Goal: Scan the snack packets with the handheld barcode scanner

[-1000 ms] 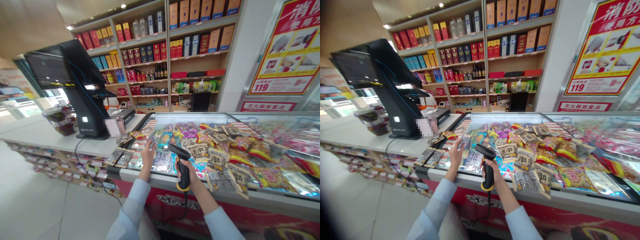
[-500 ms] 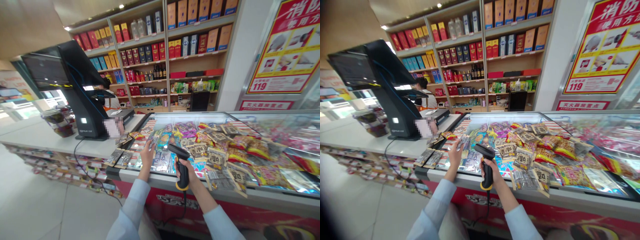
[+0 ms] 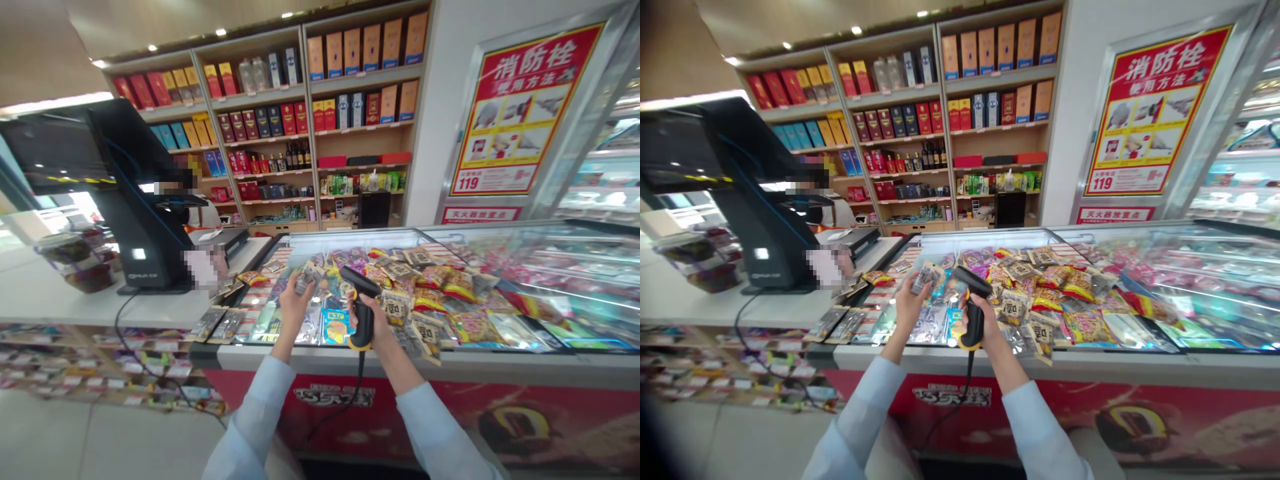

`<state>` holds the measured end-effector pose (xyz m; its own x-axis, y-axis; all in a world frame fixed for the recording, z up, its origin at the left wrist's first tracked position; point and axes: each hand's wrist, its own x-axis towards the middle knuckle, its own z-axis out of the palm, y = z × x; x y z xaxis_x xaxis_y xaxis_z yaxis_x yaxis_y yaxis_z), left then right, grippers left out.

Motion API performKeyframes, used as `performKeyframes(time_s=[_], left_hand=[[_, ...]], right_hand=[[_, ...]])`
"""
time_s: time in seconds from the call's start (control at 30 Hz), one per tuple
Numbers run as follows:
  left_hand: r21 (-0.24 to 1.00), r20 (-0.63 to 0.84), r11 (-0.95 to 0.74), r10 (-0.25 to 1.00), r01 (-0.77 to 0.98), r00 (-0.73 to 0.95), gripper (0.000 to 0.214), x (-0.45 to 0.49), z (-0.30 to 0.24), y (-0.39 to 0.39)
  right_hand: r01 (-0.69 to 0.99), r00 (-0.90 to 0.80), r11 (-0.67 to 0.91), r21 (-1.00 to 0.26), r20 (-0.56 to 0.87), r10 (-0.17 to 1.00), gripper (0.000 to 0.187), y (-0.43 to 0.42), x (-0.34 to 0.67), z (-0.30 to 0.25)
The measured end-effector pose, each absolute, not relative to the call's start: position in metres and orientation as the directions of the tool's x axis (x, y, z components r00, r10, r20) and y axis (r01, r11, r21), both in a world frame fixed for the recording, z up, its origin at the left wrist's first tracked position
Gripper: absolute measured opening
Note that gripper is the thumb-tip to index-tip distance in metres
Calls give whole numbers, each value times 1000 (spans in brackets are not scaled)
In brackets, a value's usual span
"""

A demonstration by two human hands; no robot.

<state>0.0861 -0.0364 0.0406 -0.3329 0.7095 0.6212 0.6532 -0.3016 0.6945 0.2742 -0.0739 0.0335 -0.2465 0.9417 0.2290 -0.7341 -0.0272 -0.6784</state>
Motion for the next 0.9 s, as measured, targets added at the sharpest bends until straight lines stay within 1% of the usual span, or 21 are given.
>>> performKeyframes(time_s=[0.1,0.27,0.4,0.5,0.57,0.63,0.7,0.77,0.83,0.9], left_hand=[[725,607,-385,749,570,-266,42,128,59,-39],[721,636,-524,760,454,-134,49,189,70,-37],[707,644,-567,763,423,-53,53,225,53,-29],[669,673,-616,740,415,13,50,243,30,-22],[609,691,-640,718,468,82,42,250,16,-20],[489,699,-665,686,565,201,39,254,6,-22],[324,693,-681,643,656,325,44,256,1,-26],[188,674,-674,618,715,405,51,257,-2,-32],[133,650,-649,628,749,428,56,258,-2,-36],[128,621,-633,651,763,437,60,260,-3,-38]], right_hand=[[-739,-160,59,-671,261,952,22,-77,312,49],[-721,-35,137,-679,234,972,21,-83,377,57],[-632,62,204,-748,213,975,22,-84,418,48],[-604,121,212,-768,176,977,21,-82,442,35],[-622,149,210,-754,149,977,21,-80,453,25],[-647,171,210,-733,129,977,22,-79,461,15],[-660,186,208,-722,111,976,22,-77,465,6],[-658,189,199,-726,97,977,22,-75,466,0],[-646,181,184,-741,85,980,21,-73,466,-6],[-638,176,170,-751,72,982,22,-71,466,-9]])
